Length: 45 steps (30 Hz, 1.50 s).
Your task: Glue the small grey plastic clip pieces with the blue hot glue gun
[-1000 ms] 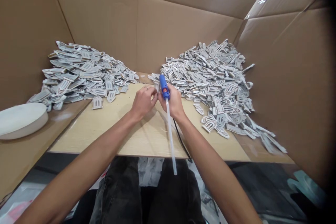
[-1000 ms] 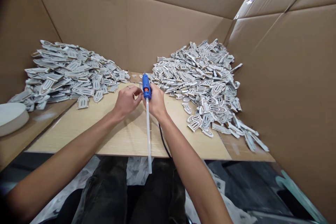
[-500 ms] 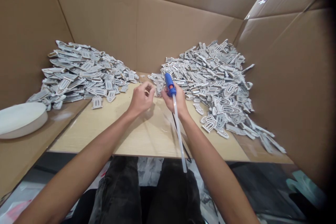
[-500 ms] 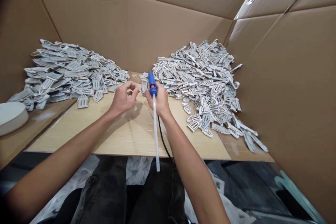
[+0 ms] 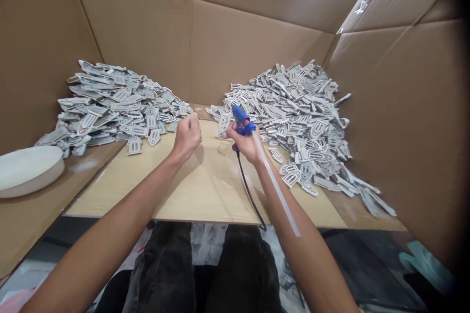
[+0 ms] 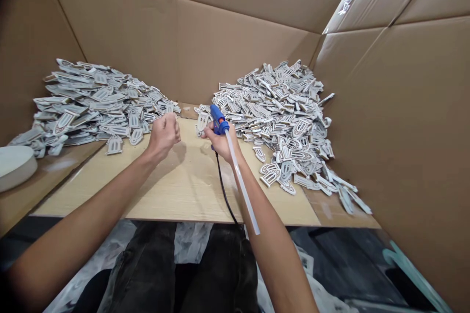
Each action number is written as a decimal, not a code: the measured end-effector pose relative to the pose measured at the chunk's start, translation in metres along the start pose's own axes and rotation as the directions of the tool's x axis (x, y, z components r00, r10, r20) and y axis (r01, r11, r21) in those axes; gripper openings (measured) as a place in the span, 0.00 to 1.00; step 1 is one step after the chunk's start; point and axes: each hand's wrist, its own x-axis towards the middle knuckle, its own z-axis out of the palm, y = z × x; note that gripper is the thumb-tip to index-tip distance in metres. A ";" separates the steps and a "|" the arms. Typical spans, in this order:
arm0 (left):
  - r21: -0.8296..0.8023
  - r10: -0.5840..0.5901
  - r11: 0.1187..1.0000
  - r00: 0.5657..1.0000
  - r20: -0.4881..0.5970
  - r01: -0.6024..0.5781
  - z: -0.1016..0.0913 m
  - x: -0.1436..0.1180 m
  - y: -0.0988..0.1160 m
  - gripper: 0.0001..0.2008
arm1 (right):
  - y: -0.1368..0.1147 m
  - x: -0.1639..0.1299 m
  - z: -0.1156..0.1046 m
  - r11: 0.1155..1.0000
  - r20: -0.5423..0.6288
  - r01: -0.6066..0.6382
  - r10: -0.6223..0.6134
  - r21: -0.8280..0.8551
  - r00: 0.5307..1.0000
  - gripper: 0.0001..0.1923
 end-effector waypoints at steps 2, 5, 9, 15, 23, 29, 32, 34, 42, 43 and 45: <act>-0.078 -0.065 0.995 0.997 -0.032 0.062 -0.002 0.002 0.003 0.27 | -0.001 0.000 0.000 1.000 0.018 0.001 -0.001 -0.002 1.000 0.14; -0.121 -0.048 0.992 0.999 -0.025 0.045 -0.004 0.002 0.013 0.25 | 0.000 0.000 0.000 1.000 0.054 0.017 -0.018 0.016 0.998 0.15; 0.021 0.099 0.995 0.995 0.025 -0.100 -0.003 -0.005 0.028 0.13 | 0.004 0.002 0.001 1.000 0.042 0.029 -0.028 -0.009 0.999 0.16; 0.139 0.181 0.971 0.978 0.109 -0.195 0.002 -0.016 0.038 0.07 | 0.015 0.004 0.004 0.993 0.024 0.093 -0.091 -0.076 0.996 0.16; 0.211 0.212 0.951 0.973 0.091 -0.227 0.005 -0.017 0.036 0.04 | 0.013 -0.001 0.009 0.986 0.060 0.135 -0.130 -0.098 0.990 0.18; 0.185 0.179 0.965 0.982 0.059 -0.187 0.007 -0.019 0.033 0.06 | 0.008 -0.006 0.009 0.936 0.053 0.232 -0.226 -0.264 0.973 0.12; 0.168 0.143 0.974 0.988 0.059 -0.151 0.008 -0.019 0.030 0.06 | 0.006 -0.008 0.011 0.907 0.063 0.278 -0.272 -0.316 0.960 0.10; 0.174 0.128 0.975 0.990 0.065 -0.137 0.007 -0.019 0.028 0.06 | 0.005 -0.008 0.012 0.890 0.065 0.299 -0.295 -0.344 0.953 0.09; 0.201 0.144 0.966 0.983 0.116 -0.165 0.009 -0.021 0.031 0.09 | 0.003 -0.009 0.014 0.872 0.071 0.312 -0.308 -0.378 0.949 0.09; 0.207 0.148 0.963 0.982 0.120 -0.171 0.010 -0.021 0.031 0.10 | 0.003 -0.009 0.014 0.871 0.070 0.316 -0.313 -0.376 0.947 0.09; 0.216 0.154 0.960 0.980 0.128 -0.179 0.012 -0.022 0.030 0.10 | 0.002 -0.009 0.014 0.875 0.069 0.321 -0.318 -0.363 0.946 0.08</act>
